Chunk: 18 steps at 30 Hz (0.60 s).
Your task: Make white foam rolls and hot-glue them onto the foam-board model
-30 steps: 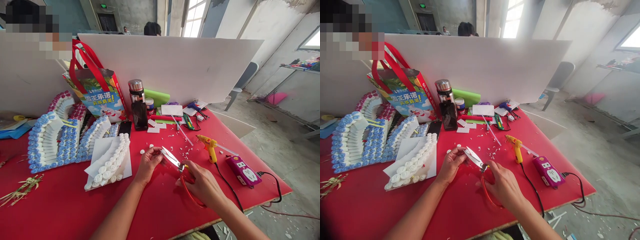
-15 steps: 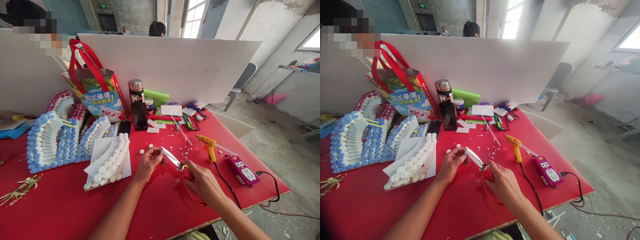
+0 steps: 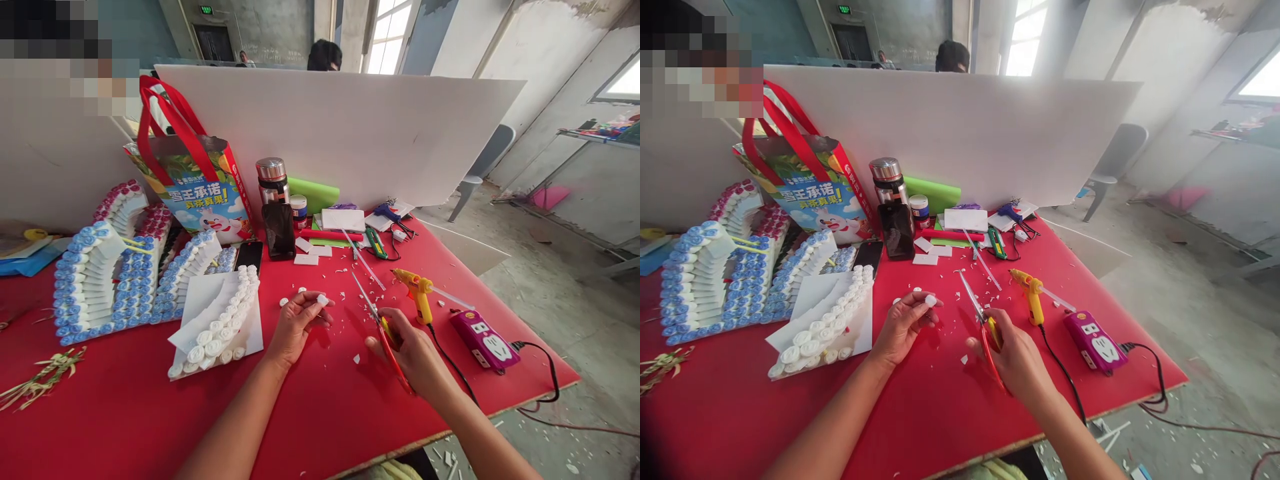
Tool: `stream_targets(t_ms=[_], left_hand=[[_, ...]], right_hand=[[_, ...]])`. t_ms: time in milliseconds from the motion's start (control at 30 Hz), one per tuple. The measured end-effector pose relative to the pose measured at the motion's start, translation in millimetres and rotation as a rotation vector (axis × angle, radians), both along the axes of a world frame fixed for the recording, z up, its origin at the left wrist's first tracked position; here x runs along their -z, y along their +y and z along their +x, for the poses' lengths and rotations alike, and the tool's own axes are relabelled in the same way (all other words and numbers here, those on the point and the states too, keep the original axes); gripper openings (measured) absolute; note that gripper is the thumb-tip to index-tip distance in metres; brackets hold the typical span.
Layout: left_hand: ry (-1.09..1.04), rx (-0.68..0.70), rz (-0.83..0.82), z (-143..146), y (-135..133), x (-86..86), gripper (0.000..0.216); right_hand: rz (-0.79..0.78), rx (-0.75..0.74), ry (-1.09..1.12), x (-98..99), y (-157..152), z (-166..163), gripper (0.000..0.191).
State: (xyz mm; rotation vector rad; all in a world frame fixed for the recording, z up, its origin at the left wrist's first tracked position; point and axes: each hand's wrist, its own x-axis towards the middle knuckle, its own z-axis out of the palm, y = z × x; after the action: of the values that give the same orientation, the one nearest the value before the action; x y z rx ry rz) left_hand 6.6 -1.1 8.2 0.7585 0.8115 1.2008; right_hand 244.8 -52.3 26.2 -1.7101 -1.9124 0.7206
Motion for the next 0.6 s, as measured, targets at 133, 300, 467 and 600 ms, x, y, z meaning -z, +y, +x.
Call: stream_targets(t_ms=[133,300,467,600], left_hand=[[-0.023,0.021,-0.037,-1.4,0.8,1.3,0.029],[-0.070,0.058,-0.043,-3.0,0.5,2.3,0.028],[-0.032,0.033,0.000,-1.7,-1.4,0.7,0.027],[0.008,0.011,0.017,1.0,-2.0,-0.4,0.027]], right_hand=[[0.064,-0.081,-0.009,-4.7,-0.7,0.7,0.046],[0.101,-0.069,-0.099,-5.5,-2.1,-3.6,0.047],[0.098,-0.079,-0.157,0.0,-3.2,-2.5,0.050],[0.083,-0.086,-0.162,2.2,-5.3,-1.6,0.048]])
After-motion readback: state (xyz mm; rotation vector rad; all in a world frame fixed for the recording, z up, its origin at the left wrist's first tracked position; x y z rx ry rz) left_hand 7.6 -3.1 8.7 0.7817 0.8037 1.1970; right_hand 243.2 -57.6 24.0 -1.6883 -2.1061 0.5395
